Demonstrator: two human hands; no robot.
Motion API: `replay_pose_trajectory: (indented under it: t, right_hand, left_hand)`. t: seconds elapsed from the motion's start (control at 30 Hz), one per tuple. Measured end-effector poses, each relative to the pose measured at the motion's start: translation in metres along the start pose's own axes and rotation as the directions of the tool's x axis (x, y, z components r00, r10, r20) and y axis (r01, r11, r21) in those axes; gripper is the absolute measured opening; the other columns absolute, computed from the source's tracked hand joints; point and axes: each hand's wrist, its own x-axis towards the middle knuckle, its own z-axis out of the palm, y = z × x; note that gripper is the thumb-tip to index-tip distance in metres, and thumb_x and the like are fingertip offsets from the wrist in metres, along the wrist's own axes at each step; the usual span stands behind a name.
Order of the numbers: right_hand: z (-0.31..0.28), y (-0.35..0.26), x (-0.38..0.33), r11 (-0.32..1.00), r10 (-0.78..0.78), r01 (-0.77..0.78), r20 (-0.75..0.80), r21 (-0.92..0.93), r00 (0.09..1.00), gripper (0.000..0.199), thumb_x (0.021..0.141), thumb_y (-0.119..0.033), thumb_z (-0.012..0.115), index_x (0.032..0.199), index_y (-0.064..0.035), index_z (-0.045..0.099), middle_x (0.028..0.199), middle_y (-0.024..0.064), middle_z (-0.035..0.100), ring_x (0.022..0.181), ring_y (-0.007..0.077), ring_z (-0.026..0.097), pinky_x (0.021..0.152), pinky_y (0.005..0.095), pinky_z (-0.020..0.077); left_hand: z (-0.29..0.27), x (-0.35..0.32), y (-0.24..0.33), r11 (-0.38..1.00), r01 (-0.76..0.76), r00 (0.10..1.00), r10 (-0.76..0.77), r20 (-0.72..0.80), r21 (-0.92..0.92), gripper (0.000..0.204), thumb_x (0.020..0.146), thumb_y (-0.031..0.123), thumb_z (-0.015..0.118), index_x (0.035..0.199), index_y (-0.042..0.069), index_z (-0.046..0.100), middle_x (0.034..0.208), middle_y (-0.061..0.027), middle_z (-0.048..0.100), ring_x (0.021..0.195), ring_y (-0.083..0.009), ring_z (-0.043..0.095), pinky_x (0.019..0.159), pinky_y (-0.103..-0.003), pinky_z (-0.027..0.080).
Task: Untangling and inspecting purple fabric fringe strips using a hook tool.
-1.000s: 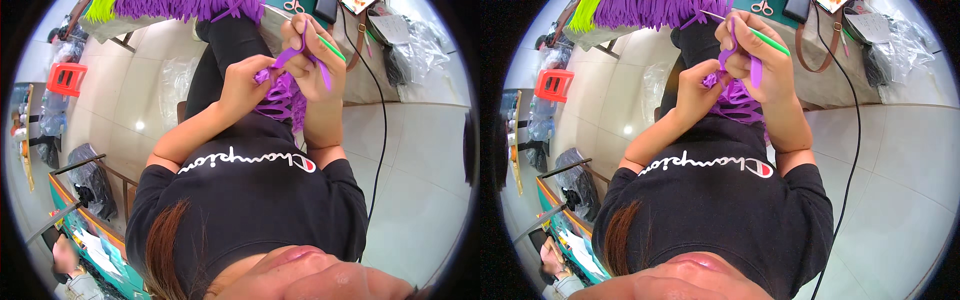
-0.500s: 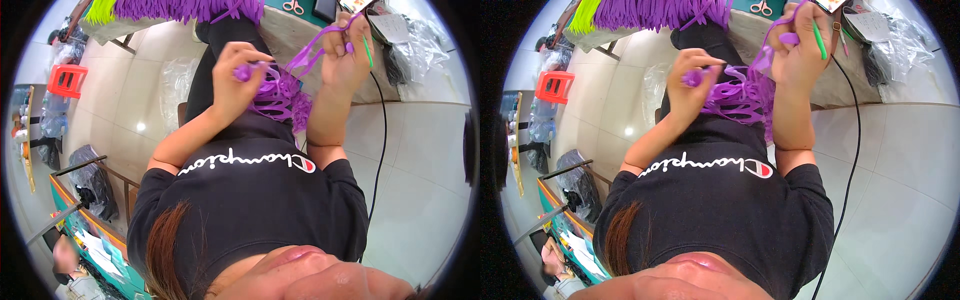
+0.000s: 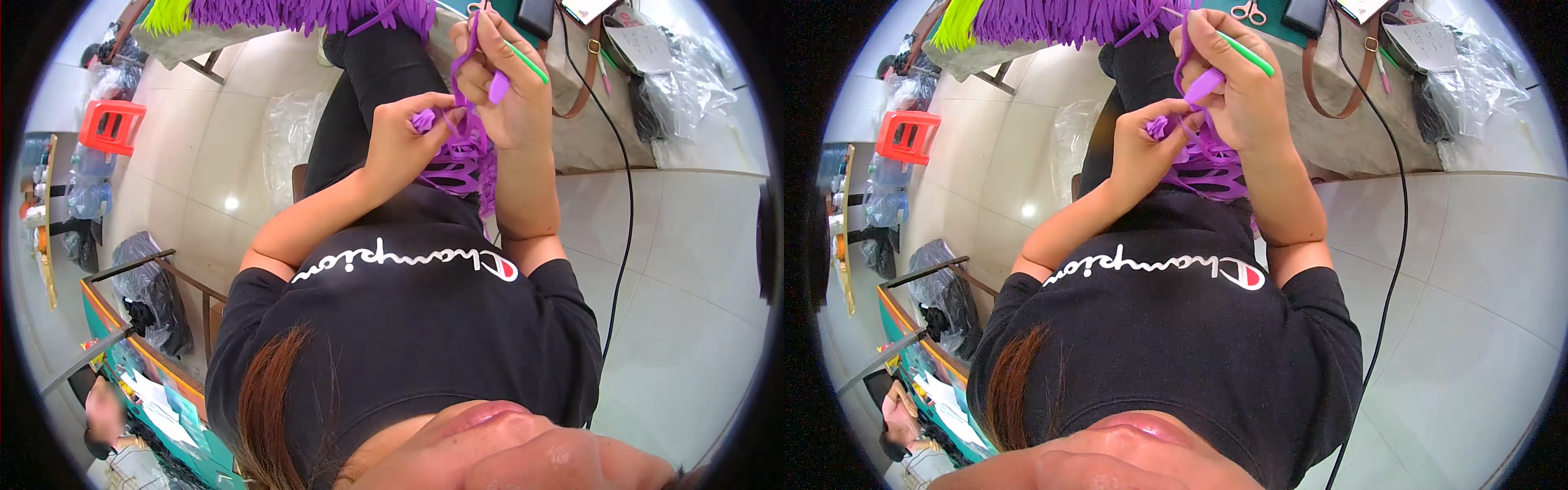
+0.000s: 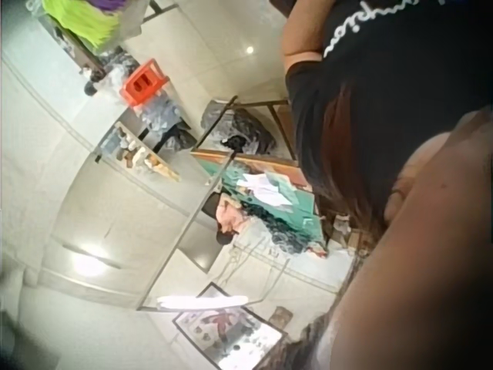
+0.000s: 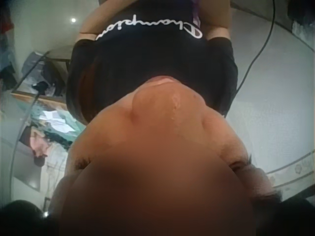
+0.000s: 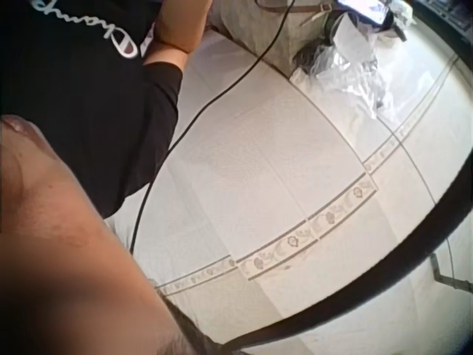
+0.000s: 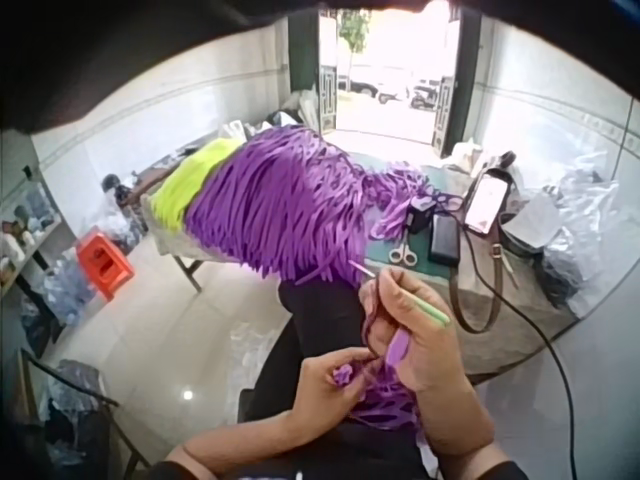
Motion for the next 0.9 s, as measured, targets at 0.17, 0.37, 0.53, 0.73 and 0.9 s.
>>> replay_pose_trajectory:
  t: [0.17,0.37,0.53,0.73,0.9]
  right_hand:
    - [0.002,-0.022,-0.014,0.545,-0.402,-0.228,-0.49,-0.807,0.773,0.044,0.097,-0.041,0.045,0.09,-0.0001,0.059,0.082,0.0072,0.063,0.049,0.0034,0.039,0.044,0.0185,0.0233]
    - [-0.003,-0.018,-0.068,0.811,0.033,-0.187,-0.275,-0.555,0.961,0.063,0.098,-0.05,0.034,0.075,0.0034,0.058,0.065,0.0114,0.056,0.049,0.0091,0.04,0.044,0.0218,0.0243]
    - [0.003,-0.012,-0.081,0.776,0.029,-0.203,-0.287,-0.597,0.957,0.065,0.098,-0.049,0.032,0.068,0.0037,0.056,0.061,0.0111,0.053,0.049,0.0103,0.04,0.044,0.0229,0.0246]
    - [-0.001,-0.011,-0.084,0.789,0.043,-0.272,-0.392,-0.55,0.919,0.065,0.098,-0.051,0.031,0.068,0.0025,0.055,0.065,0.0107,0.054,0.05,0.0108,0.044,0.044,0.0224,0.0248]
    - [0.0,-0.011,-0.086,0.794,0.086,-0.318,-0.423,-0.518,0.902,0.06,0.099,-0.046,0.036,0.069,0.0027,0.055,0.066,0.0108,0.056,0.052,0.0128,0.048,0.046,0.0228,0.0307]
  left_hand:
    - [-0.008,0.009,0.007,0.902,0.219,0.975,-0.189,0.116,-0.373,0.017,0.086,0.014,0.066,0.094,-0.001,0.069,0.08,-0.0016,0.067,0.07,-0.0039,0.057,0.064,-0.019,0.044]
    - [-0.016,0.007,-0.002,0.81,0.24,0.962,-0.272,0.021,-0.535,0.018,0.087,0.014,0.066,0.093,-0.002,0.068,0.088,-0.0036,0.066,0.077,-0.0058,0.058,0.068,-0.019,0.046]
    - [-0.018,0.005,0.002,0.612,0.406,0.898,-0.406,0.171,-0.678,0.016,0.085,0.009,0.067,0.094,-0.003,0.065,0.093,-0.0053,0.066,0.083,-0.009,0.059,0.077,-0.023,0.047]
    - [-0.014,0.002,0.003,0.7,0.32,0.941,-0.313,0.128,-0.639,0.016,0.082,0.007,0.07,0.096,0.0,0.065,0.095,-0.0044,0.064,0.082,-0.0088,0.058,0.071,-0.024,0.05]
    - [-0.013,0.0,-0.005,0.808,0.229,0.97,-0.234,0.059,-0.542,0.015,0.082,0.005,0.069,0.095,-0.001,0.066,0.096,-0.0067,0.066,0.083,-0.0087,0.059,0.072,-0.023,0.049]
